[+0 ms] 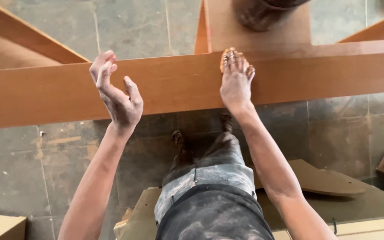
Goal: The person applies a liquid stain or polish to wooden furniture components using a cloth, repeatedly dipping the cloth into a metal container and wiping it across the wood surfaces.
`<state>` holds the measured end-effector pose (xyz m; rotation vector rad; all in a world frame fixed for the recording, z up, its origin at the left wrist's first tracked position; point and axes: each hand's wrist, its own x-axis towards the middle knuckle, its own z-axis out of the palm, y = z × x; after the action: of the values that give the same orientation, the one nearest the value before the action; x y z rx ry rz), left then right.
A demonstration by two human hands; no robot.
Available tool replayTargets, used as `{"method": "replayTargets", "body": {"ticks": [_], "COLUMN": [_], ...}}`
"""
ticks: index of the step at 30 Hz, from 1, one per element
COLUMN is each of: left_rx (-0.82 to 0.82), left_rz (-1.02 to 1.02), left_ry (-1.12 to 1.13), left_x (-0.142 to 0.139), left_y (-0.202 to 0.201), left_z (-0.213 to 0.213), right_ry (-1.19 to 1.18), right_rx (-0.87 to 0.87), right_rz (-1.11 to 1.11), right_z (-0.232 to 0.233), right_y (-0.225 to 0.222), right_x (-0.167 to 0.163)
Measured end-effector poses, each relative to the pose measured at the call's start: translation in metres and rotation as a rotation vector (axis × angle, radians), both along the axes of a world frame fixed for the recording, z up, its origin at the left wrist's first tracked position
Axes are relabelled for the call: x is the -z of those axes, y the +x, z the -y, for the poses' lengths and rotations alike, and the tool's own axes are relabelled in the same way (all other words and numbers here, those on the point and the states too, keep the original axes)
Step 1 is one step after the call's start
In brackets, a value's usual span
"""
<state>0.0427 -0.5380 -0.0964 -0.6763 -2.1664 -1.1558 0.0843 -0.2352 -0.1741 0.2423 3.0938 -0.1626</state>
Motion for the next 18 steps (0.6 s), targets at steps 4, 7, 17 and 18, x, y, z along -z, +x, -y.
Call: {"method": "replayTargets", "body": {"ticks": [4,7,17,18], "left_rx": [0.093,0.154,0.363,0.380], "left_rz": [-0.049,-0.058,-0.086,-0.074], "left_ry": [-0.025,-0.024,-0.084,-0.095], "left_x": [-0.002,0.003,0.039,0.038], "left_y": [-0.006,-0.004,0.024,0.021], "left_z": [-0.080,-0.156,-0.509,-0.543], "right_ry": [-0.068,-0.055,-0.062,-0.073], "right_rx": [0.115,0.164,0.316,0.334], "right_rz": [0.018,-0.065,-0.042,-0.039], "right_z": [-0.099,-0.189,-0.556,-0.589], "right_y": [0.011,0.025,0.096,0.102], "right_x": [-0.002,-0.002,0.009,0.009]}}
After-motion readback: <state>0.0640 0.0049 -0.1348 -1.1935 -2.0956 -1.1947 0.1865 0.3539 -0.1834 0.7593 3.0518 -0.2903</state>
